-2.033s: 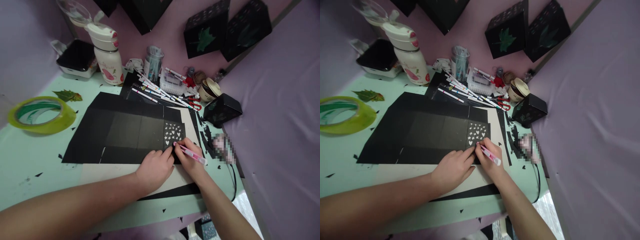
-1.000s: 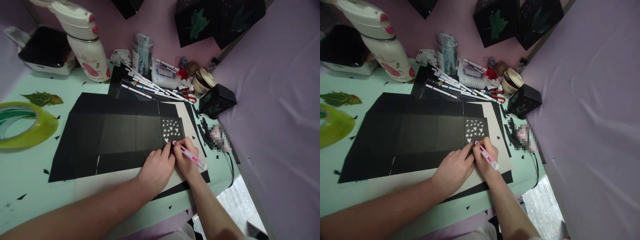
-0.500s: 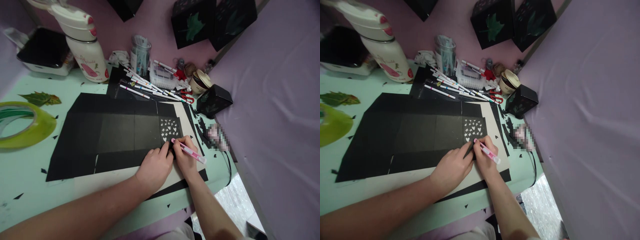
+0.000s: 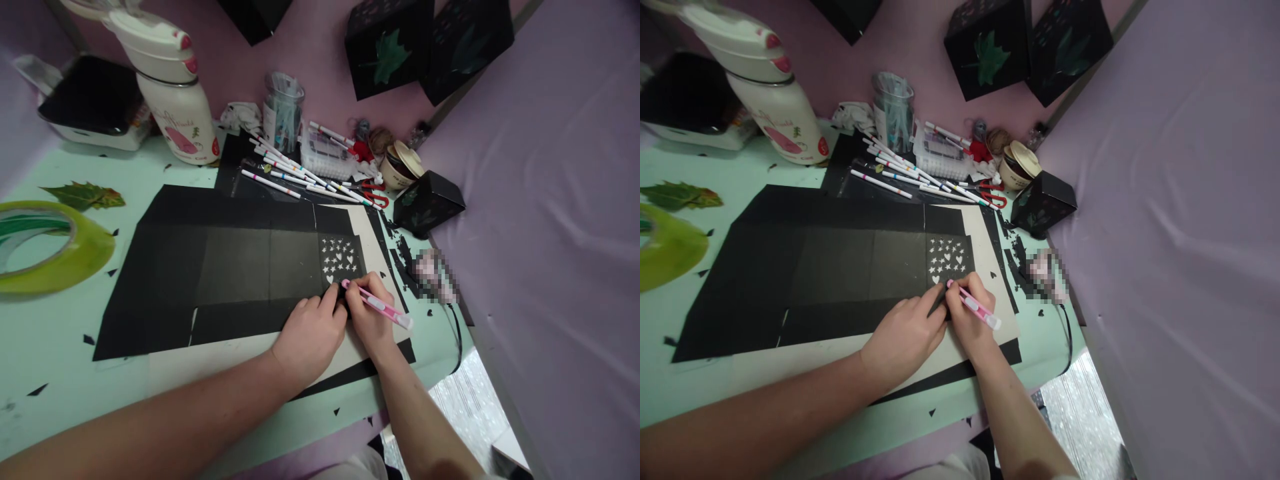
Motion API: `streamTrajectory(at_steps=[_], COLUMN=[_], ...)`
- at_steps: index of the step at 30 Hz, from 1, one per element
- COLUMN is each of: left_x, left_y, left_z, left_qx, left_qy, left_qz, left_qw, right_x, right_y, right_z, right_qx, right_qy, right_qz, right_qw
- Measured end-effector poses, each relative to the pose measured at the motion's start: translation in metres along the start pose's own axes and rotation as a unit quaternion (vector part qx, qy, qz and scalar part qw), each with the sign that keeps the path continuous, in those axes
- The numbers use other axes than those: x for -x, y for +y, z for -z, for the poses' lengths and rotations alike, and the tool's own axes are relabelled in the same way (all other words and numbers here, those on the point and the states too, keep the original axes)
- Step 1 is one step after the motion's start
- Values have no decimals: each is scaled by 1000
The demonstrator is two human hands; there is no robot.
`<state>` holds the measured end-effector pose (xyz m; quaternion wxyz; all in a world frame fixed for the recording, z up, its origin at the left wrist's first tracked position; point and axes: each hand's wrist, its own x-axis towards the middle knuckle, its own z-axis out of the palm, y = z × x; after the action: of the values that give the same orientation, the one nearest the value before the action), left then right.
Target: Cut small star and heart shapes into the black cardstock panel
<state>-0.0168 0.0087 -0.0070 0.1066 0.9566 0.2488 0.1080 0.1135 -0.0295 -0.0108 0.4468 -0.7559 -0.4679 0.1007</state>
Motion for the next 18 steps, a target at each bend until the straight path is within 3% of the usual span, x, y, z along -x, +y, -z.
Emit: streamTrajectory(at_steps=[4,8,10,18], left_x=[0,2,2,2], left_y=[0,0,0,2], left_z=[-1,-3,-3,-3], left_qx=[-5,-26,-33,-56], left_qy=[6,9,5,6], left_qz=[-3,-8,-9,-8], left_qw=[1000,1000,999,998], right_x=[-7,-21,-27,-31], right_y=[4,14,20,37], right_z=[9,23,28,25], right_qx=[10,33,27,34], right_qy=[-46,-173,-208,-228], right_qz=[34,117,152,248], right_qw=[998,977,966,941])
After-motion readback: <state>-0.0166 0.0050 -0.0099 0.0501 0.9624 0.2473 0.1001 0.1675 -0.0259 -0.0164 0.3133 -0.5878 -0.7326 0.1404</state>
